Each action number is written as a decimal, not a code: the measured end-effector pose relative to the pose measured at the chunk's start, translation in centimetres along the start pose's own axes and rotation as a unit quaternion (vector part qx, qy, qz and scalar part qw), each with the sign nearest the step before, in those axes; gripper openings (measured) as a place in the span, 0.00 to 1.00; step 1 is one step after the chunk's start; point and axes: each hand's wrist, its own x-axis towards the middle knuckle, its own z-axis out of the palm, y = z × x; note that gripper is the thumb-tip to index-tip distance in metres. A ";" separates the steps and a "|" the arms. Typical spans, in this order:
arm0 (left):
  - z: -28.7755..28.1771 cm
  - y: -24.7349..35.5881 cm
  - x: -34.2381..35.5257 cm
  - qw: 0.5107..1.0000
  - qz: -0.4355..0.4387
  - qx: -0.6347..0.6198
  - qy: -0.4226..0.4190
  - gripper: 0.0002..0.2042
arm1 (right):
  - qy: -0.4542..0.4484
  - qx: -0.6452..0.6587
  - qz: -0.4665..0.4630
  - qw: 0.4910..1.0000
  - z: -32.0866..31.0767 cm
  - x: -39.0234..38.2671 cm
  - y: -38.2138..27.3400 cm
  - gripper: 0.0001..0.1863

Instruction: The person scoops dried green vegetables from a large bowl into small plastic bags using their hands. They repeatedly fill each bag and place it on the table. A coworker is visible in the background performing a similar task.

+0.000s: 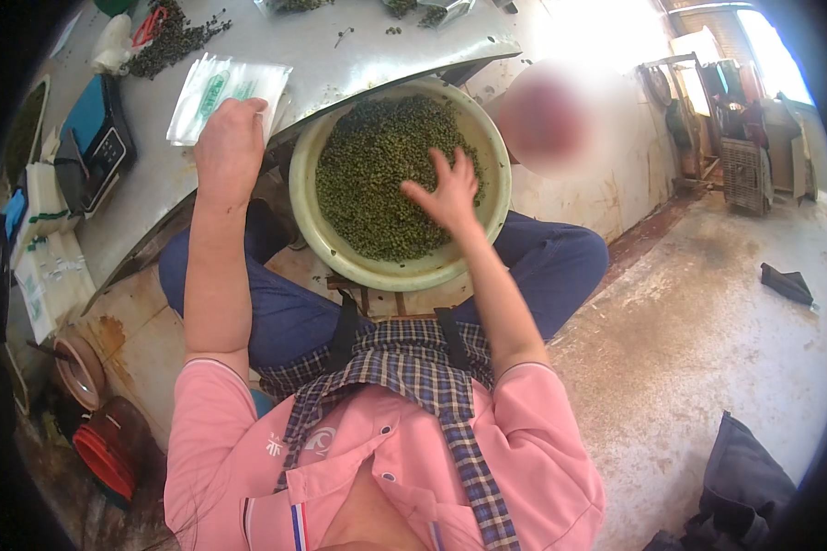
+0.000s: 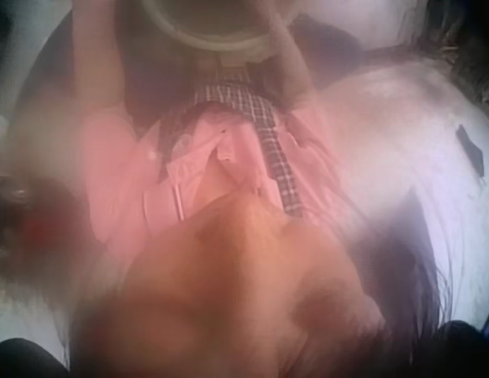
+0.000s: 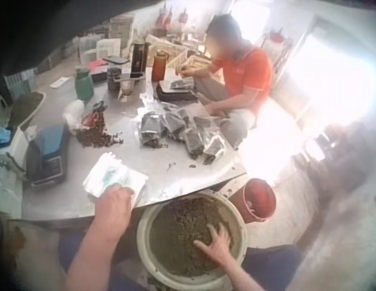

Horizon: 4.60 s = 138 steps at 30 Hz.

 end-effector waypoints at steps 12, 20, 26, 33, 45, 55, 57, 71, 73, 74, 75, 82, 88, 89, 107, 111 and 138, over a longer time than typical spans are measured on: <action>-2.0 1.9 0.6 0.928 -0.041 -0.361 0.079 0.11 | -0.035 0.026 -0.081 0.996 -0.1 -3.6 -2.2 0.68; -2.6 2.9 -0.3 0.722 -0.046 -0.685 -0.079 0.14 | 0.067 0.174 -0.112 0.976 1.8 0.5 -4.3 0.28; -0.2 3.9 -1.3 0.908 0.024 -0.385 -0.163 0.11 | 0.029 0.510 0.076 0.857 -2.7 1.4 -4.8 0.22; 7.4 5.5 -2.7 0.958 0.005 -0.244 -0.151 0.11 | 0.000 0.839 0.093 0.536 -4.7 1.4 -5.6 0.25; 8.4 7.4 -2.7 0.889 -0.059 -0.380 -0.248 0.13 | -0.076 0.740 0.027 0.668 -5.6 2.6 -8.2 0.32; 7.6 9.0 -5.0 0.957 0.079 -0.250 -0.122 0.16 | -0.020 0.441 0.066 0.895 -2.8 3.1 -7.1 0.34; 7.9 9.0 -5.8 0.957 0.106 -0.234 -0.135 0.22 | 0.053 0.309 0.069 0.947 -3.6 2.8 -9.3 0.29; 7.3 10.1 -6.7 0.942 0.219 -0.231 -0.111 0.20 | 0.034 0.319 0.042 0.946 -2.8 3.6 -7.7 0.19; 7.1 9.9 -6.6 0.946 0.171 -0.250 -0.114 0.20 | -0.012 0.324 0.067 0.944 -4.0 3.3 -7.8 0.20; 7.0 9.8 -5.9 0.948 0.125 -0.269 -0.114 0.20 | -0.067 0.381 0.093 0.917 -5.3 3.4 -7.5 0.20; 7.2 9.4 -5.4 0.948 0.079 -0.286 -0.113 0.19 | -0.123 0.436 0.117 0.884 -6.4 3.4 -7.7 0.20; 8.3 10.2 -7.1 0.934 0.243 -0.251 -0.078 0.18 | -0.012 0.257 0.069 0.964 -3.3 3.0 -6.6 0.19; 8.7 8.3 -5.2 0.935 0.124 -0.328 -0.047 0.15 | -0.148 0.495 0.175 0.838 -6.9 2.5 -8.3 0.25; 8.5 8.3 -4.6 0.927 0.106 -0.359 -0.030 0.14 | -0.140 0.485 0.166 0.847 -7.3 2.5 -8.1 0.26; 10.9 6.7 -3.8 0.919 0.129 -0.367 -0.065 0.25 | -0.086 0.353 0.086 0.928 -12.8 1.8 -7.7 0.09; 10.4 6.7 -3.6 0.895 0.101 -0.423 -0.095 0.24 | -0.038 0.319 -0.004 0.947 -14.8 1.2 -8.3 0.14; 2.9 7.4 -2.5 0.916 0.120 -0.383 0.013 0.31 | -0.098 0.225 -0.112 0.963 -15.3 7.4 -10.9 0.11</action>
